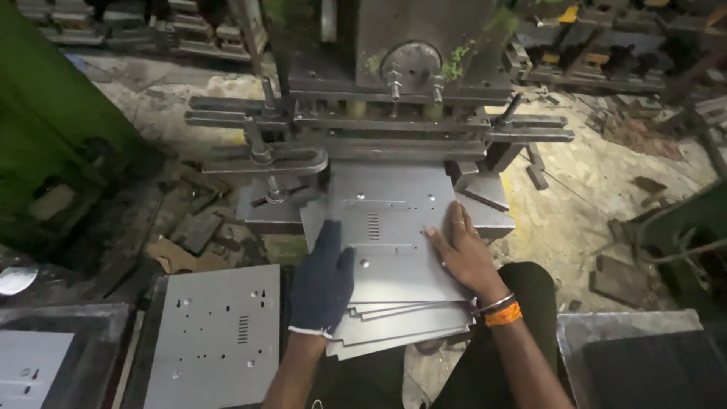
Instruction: Stamping metal plates using an industrial press machine and stacking them.
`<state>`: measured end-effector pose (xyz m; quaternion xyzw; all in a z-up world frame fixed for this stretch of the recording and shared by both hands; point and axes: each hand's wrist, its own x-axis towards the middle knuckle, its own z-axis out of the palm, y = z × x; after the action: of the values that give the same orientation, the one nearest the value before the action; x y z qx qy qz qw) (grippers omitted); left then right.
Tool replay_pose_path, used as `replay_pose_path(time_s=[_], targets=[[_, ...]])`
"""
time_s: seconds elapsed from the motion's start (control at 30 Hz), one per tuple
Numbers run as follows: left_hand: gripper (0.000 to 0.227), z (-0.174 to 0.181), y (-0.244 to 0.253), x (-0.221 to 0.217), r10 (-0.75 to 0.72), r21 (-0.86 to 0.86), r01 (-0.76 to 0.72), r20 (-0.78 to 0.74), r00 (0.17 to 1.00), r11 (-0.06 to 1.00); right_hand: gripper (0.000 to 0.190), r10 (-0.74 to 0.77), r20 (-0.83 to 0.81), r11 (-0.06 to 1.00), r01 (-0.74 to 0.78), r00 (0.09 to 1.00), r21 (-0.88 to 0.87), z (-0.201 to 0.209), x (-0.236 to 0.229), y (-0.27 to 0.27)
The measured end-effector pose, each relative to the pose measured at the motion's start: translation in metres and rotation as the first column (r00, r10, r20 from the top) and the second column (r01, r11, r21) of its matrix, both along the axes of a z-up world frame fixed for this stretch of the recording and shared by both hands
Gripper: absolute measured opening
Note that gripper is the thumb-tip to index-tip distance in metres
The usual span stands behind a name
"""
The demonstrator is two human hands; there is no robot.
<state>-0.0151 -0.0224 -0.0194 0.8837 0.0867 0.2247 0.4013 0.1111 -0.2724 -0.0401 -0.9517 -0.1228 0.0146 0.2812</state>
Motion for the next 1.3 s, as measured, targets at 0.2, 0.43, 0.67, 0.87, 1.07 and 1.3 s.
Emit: replay_pose_path(time_s=[0.2,0.43,0.67,0.87,1.07,1.3], targets=[[0.053,-0.009,-0.017,-0.032,0.058,0.231,-0.108,0.212,0.975,0.967,0.089,0.043,0.035,0.999,-0.043,0.998,0.011,-0.004,-0.017,-0.011],[0.058,0.027,-0.029,-0.042,0.063,0.28,-0.095,0.122,0.99,0.955,0.089,0.055,0.114,0.973,-0.027,0.992,-0.231,0.019,-0.011,0.004],[0.054,0.028,-0.085,-0.052,-0.268,0.338,0.173,0.258,0.928,0.925,0.078,0.513,0.147,0.853,-0.484,0.846,-0.195,0.026,0.063,0.084],[0.04,0.02,-0.098,-0.043,-0.315,0.329,0.207,0.319,0.894,0.921,0.077,0.473,0.262,0.873,-0.408,0.841,-0.267,0.004,0.093,0.117],[0.035,0.008,-0.097,-0.036,-0.234,0.39,0.098,0.318,0.919,0.916,0.073,0.447,0.354,0.893,-0.385,0.822,-0.234,0.017,0.07,0.116],[0.04,0.006,-0.101,-0.032,-0.127,0.327,0.042,0.244,0.961,0.944,0.062,0.459,0.26,0.87,-0.369,0.85,-0.328,0.03,0.053,0.12]])
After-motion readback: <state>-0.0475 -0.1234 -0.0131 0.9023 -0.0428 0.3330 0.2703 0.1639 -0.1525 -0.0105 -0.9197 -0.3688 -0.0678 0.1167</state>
